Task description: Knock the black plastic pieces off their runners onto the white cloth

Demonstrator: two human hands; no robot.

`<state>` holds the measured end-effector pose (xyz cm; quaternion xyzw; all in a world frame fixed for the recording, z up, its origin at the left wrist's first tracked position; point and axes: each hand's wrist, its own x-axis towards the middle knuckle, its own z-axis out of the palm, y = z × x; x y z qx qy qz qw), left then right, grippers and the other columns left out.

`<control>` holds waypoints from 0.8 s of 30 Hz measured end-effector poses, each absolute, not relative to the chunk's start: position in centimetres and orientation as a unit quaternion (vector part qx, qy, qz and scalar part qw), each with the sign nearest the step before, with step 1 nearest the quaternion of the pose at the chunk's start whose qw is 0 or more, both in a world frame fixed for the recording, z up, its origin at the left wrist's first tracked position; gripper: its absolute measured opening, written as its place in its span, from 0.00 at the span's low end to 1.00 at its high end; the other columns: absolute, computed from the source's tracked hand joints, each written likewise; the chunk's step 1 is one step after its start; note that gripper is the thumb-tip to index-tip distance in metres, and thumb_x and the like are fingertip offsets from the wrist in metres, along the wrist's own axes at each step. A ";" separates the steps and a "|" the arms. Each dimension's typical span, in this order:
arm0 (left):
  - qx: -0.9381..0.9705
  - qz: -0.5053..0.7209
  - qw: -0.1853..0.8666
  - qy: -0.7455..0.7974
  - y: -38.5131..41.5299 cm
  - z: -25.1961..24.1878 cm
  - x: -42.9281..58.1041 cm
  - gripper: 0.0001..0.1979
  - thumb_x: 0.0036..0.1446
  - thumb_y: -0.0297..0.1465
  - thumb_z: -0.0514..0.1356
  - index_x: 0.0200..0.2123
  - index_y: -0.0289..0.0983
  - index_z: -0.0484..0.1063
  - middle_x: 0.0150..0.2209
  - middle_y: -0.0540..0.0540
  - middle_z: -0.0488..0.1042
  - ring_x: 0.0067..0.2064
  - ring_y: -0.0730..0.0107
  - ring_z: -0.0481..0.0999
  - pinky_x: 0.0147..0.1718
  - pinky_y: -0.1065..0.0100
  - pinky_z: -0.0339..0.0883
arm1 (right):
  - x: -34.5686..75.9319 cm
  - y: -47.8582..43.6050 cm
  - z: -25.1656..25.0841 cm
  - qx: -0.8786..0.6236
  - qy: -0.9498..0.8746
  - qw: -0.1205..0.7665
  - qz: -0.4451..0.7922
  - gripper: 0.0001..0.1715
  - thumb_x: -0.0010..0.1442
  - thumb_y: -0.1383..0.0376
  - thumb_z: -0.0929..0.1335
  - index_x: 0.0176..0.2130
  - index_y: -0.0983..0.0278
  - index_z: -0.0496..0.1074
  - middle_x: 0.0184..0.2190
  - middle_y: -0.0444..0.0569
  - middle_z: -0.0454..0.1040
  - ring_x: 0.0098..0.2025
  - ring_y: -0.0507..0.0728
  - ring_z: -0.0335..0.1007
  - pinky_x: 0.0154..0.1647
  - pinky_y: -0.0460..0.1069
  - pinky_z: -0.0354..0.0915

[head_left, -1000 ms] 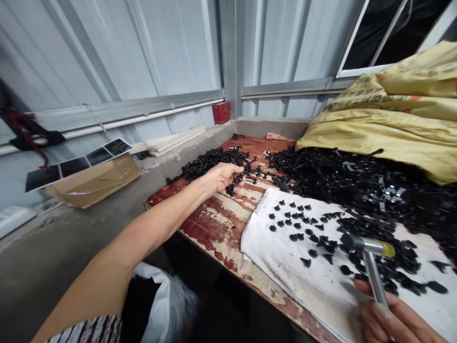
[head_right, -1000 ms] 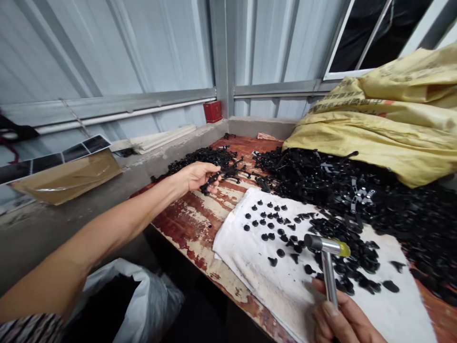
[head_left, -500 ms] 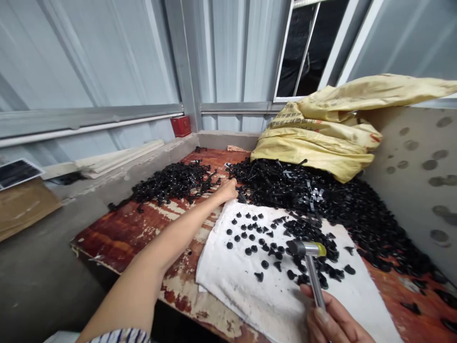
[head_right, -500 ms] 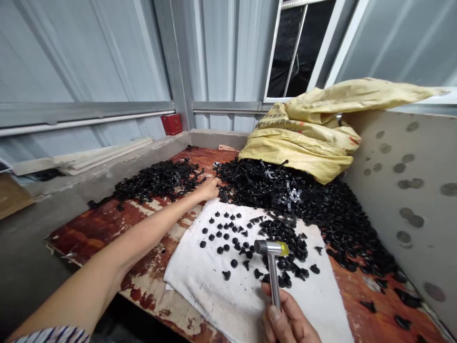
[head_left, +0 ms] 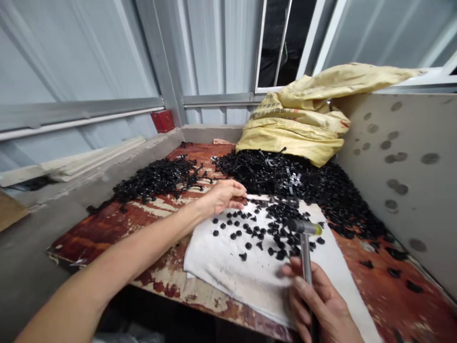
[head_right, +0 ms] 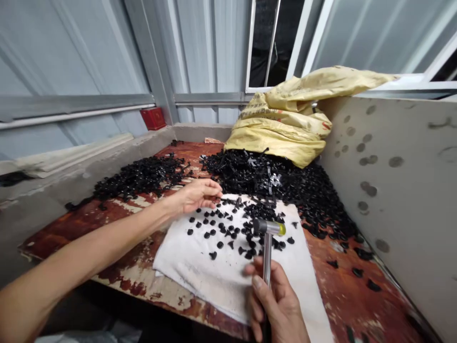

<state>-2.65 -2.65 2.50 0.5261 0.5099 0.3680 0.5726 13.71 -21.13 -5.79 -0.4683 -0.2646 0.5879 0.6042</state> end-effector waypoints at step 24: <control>0.322 0.220 0.788 0.477 -18.0 -1.0 0.5 0.09 0.50 0.14 0.52 0.27 0.34 0.63 0.20 0.54 0.67 0.14 0.82 0.62 0.12 0.76 0.63 | 15.2 -21.9 -6.5 -0.352 -0.375 0.577 0.634 0.23 0.49 0.56 0.76 0.39 0.60 0.66 0.18 0.37 0.68 0.17 0.48 0.59 0.10 0.38 0.57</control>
